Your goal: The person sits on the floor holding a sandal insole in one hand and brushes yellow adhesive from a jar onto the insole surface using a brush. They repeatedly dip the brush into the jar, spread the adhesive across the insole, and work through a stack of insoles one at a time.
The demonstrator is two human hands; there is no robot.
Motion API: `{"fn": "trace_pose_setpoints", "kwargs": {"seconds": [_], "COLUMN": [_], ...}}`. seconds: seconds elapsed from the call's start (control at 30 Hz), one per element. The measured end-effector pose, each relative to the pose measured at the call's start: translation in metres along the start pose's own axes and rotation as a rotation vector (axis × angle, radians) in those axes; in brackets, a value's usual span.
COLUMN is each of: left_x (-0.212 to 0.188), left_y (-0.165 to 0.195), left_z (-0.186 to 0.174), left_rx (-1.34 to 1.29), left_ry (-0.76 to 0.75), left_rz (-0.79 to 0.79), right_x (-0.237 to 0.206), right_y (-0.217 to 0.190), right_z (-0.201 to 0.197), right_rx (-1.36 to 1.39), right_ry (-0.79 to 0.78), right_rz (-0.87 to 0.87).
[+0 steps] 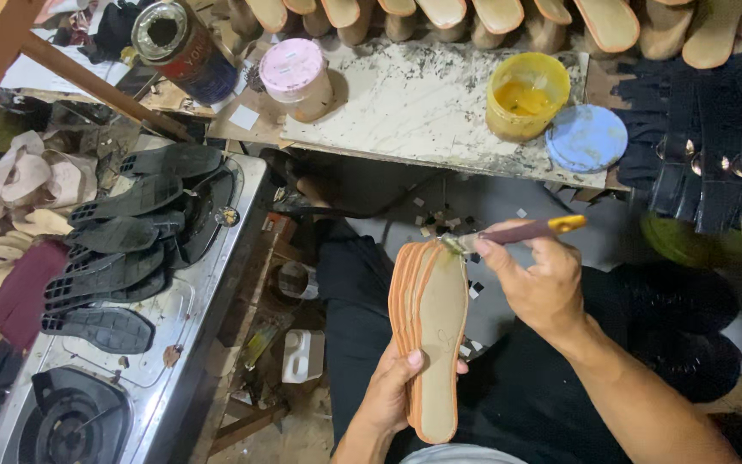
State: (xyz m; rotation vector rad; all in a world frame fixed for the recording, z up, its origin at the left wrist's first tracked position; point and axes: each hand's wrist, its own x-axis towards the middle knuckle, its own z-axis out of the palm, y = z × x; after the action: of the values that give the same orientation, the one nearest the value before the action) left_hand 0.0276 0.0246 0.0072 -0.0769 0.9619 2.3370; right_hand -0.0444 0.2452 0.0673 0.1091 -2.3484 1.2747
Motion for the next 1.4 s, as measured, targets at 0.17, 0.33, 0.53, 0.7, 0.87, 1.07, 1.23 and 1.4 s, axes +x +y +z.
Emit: {"fn": "trace_pose_setpoints", "kwargs": {"seconds": [0.17,0.33,0.53,0.7,0.87,1.07,1.23,1.4], "left_x": [0.003,0.008,0.02,0.029,0.033,0.036,0.028,0.013], "left_y": [-0.003,-0.003,-0.001,0.004,0.015,0.017,0.024,0.019], "left_z": [0.002,0.003,-0.004,-0.01,-0.017,-0.031,-0.041,-0.031], "left_rx": [-0.005,-0.017,-0.167,-0.12,-0.153,-0.249,-0.335,-0.205], "left_ry": [-0.033,-0.05,-0.028,0.098,0.145,0.183,0.044,0.063], "left_rz": [-0.005,-0.017,0.008,0.082,0.105,0.099,0.074,0.026], "right_x": [-0.001,-0.014,-0.031,-0.049,-0.058,-0.051,-0.017,0.002], "right_y": [0.004,0.014,0.014,0.007,-0.009,-0.02,-0.006,0.003], "right_z": [-0.004,-0.008,-0.002,0.009,0.014,0.002,-0.025,-0.03], "right_rx": [0.144,0.246,0.292,0.293,0.311,0.287,0.028,0.041], "right_ry": [-0.109,-0.336,-0.571,-0.613,-0.609,-0.756,-0.697,-0.228], "right_rz": [0.097,0.148,0.2,0.065,-0.241,-0.226,0.046,0.151]}}
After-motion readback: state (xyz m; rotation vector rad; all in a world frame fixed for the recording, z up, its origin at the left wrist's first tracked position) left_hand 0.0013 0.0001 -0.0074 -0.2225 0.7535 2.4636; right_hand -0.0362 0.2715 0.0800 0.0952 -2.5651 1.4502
